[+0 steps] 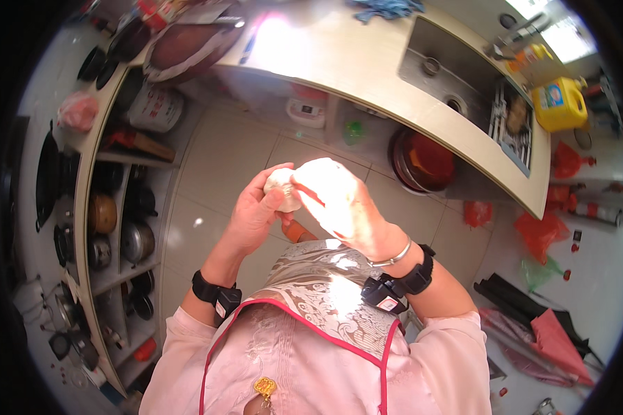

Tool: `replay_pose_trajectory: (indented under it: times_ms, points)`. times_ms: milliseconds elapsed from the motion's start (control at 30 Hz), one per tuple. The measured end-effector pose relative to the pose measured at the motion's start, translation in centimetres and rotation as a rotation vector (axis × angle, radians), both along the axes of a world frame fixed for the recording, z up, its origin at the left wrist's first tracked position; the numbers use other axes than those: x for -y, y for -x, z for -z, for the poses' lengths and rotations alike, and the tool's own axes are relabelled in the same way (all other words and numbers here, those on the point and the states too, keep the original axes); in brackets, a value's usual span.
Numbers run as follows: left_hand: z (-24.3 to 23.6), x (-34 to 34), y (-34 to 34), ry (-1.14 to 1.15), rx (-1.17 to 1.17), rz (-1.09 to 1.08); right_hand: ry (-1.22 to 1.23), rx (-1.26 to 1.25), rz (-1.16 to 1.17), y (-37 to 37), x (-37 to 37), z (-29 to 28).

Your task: The person retrieves a garlic bulb from a cabinet, moves to the counter, and peels the bulb to separate cloves. She then places the cloves on a cutting board and uses a cleaver to crush and peel them further.

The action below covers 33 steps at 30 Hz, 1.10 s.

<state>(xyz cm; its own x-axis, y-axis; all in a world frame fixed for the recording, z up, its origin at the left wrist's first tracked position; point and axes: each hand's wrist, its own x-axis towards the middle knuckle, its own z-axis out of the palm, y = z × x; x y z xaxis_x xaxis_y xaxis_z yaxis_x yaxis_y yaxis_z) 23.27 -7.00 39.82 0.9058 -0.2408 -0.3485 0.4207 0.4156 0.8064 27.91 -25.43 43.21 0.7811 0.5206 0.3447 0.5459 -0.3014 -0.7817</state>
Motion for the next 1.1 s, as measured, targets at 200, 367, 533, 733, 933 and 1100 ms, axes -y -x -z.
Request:
replay_pose_trajectory:
  times_ms: [200, 367, 533, 733, 933, 1100]
  points:
    - [-0.1, 15.5, 2.1, -0.102, -0.112, 0.186, 0.123, -0.045, 0.090, 4.6, 15.4, 1.5]
    - [-0.5, 33.8, 2.9, -0.201, -0.016, 0.447, 0.099, -0.036, 0.374, 10.3, 33.0, 2.0]
    - [-1.3, 49.2, 3.7, -0.315, 0.057, 0.782, 0.095, -0.045, 0.635, 16.4, 46.9, 1.4]
    - [-1.0, 62.3, 4.6, -0.371, 0.131, 1.027, 0.097, -0.105, 0.933, 20.8, 56.7, 2.0]
    - [1.3, 73.0, 3.2, -0.344, 0.103, 1.153, 0.215, -0.099, 1.081, 21.0, 65.1, 3.7]
    - [4.5, 82.9, 1.1, -0.239, 0.065, 1.168, 0.296, -0.185, 1.109, 19.0, 74.2, 4.8]
